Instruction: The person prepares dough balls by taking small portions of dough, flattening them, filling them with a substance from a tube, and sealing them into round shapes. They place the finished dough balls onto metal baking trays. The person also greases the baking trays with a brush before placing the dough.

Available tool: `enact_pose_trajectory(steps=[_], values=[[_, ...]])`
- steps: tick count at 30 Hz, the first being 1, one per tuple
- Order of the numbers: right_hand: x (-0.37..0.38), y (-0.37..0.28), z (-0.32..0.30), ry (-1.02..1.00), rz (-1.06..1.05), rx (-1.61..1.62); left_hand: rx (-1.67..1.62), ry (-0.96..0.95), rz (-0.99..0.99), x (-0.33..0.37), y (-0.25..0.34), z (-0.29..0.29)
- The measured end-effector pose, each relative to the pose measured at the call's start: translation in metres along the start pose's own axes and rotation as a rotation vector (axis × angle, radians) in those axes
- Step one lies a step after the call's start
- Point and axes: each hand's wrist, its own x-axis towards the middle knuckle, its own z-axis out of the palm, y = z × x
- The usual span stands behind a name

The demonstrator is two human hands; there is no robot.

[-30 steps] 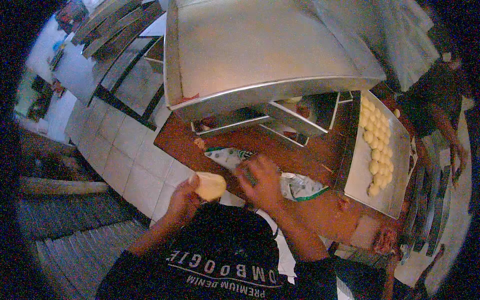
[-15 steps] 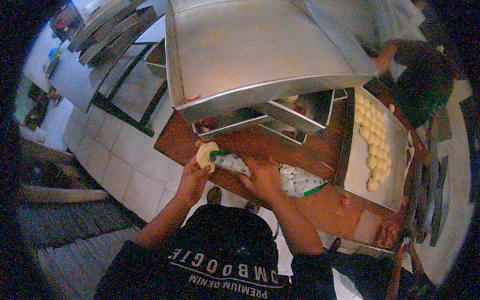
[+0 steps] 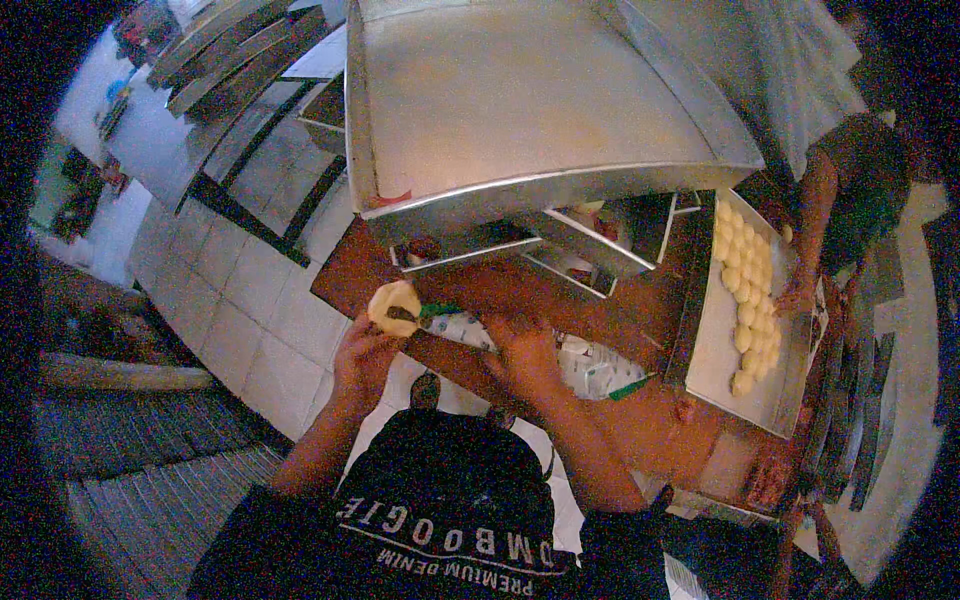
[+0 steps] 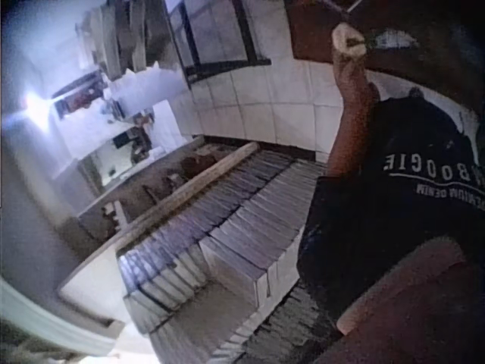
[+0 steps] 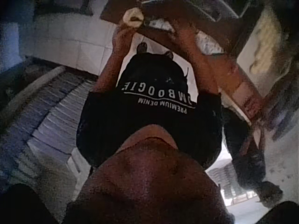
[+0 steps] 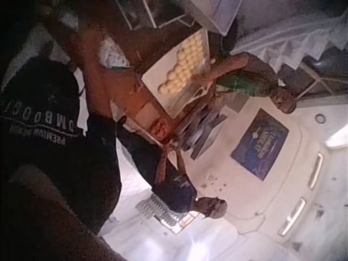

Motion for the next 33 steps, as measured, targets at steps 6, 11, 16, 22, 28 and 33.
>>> enact_pose_trajectory(steps=[6,11,16,22,28,33], values=[[0.018,-0.074,-0.059,0.226,-0.053,0.411,0.07,-0.161,0.032,-0.044,0.025,0.035],[0.017,-0.068,-0.081,0.436,-0.217,0.432,0.616,-0.274,0.131,-0.054,0.03,0.072],[0.001,-0.068,-0.096,0.535,-0.128,0.48,0.958,-0.371,0.296,-0.04,0.031,0.094],[-0.024,-0.069,-0.105,0.602,-0.199,0.009,0.053,-0.235,-0.19,-0.019,0.018,0.116],[-0.033,-0.056,-0.114,0.662,0.028,0.256,0.7,-0.337,-0.111,-0.021,0.004,0.126],[-0.035,-0.046,-0.104,0.528,0.359,0.979,1.151,-0.491,0.269,-0.024,0.006,0.139]])
